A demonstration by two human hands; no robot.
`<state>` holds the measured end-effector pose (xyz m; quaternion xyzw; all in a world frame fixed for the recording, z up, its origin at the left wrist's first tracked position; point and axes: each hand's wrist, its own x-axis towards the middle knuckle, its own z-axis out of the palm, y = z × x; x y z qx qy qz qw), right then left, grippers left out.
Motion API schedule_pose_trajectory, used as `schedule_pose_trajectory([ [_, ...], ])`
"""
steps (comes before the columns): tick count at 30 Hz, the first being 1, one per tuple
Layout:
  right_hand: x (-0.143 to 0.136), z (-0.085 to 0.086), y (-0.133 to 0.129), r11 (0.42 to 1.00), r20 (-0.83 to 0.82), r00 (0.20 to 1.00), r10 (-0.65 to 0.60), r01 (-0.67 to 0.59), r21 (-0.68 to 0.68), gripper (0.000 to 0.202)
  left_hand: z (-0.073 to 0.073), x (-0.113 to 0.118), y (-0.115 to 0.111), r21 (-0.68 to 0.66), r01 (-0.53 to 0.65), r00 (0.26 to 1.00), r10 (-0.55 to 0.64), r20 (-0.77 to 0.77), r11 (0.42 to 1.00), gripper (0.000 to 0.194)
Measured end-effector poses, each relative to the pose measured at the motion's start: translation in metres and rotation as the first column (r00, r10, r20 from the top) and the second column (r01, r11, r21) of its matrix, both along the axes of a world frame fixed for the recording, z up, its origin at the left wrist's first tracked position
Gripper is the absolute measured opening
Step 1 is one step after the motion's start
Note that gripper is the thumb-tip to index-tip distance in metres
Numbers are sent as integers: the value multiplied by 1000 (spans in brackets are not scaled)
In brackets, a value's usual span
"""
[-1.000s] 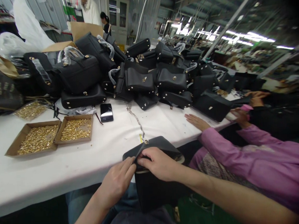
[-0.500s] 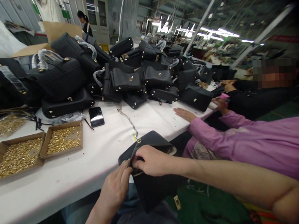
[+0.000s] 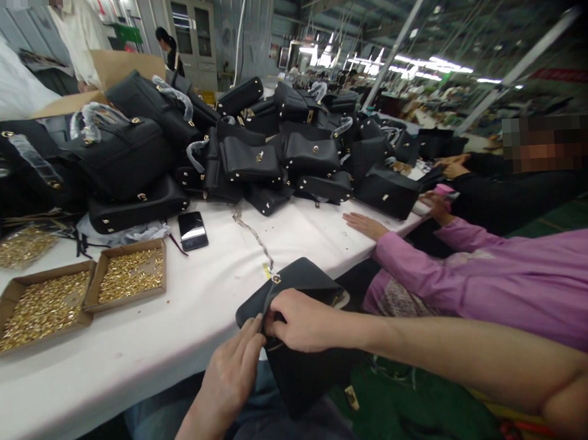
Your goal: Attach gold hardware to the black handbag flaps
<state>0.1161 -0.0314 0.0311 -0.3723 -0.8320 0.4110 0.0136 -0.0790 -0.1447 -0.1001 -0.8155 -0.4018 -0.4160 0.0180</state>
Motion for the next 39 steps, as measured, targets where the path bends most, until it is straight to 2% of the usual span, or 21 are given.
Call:
schedule_pose_trajectory([
  [5,3,-5,-4,999,-16,999,-47,46,-27,11,6,-5,-3,82,21,998,-16,-58,996,41],
  [14,8,-6,-2,998,-119,993,-29,35,53,11,19,-11,2,50,39,993,-34,-109,998,37],
  [19,24,-7,-5,976,-168,978,122,-88,197,24,28,-10,3,10,48,996,-47,-80,999,35],
  [22,39,-9,-3,960,-190,956,224,-182,214,9,31,-9,6,-12,72,997,-72,-29,997,37],
  [23,44,-10,-2,951,-210,945,252,-202,236,14,31,-9,7,-16,76,997,-76,-12,997,39],
  [25,51,-12,0,917,-264,910,320,-228,328,29,33,-8,12,-29,77,997,-76,30,997,41],
  [28,54,-15,0,846,-292,865,408,-237,478,30,35,-8,19,-62,84,994,-80,76,995,44],
  [33,48,-20,-6,869,-344,874,344,-156,470,29,32,-3,23,-133,88,987,-69,144,987,44],
  [37,46,-28,-10,882,-439,854,279,-47,469,27,25,3,21,-207,65,976,-19,216,976,35],
  [39,47,-32,-11,887,-448,855,262,-30,461,22,24,7,20,-227,68,972,-13,235,972,34],
])
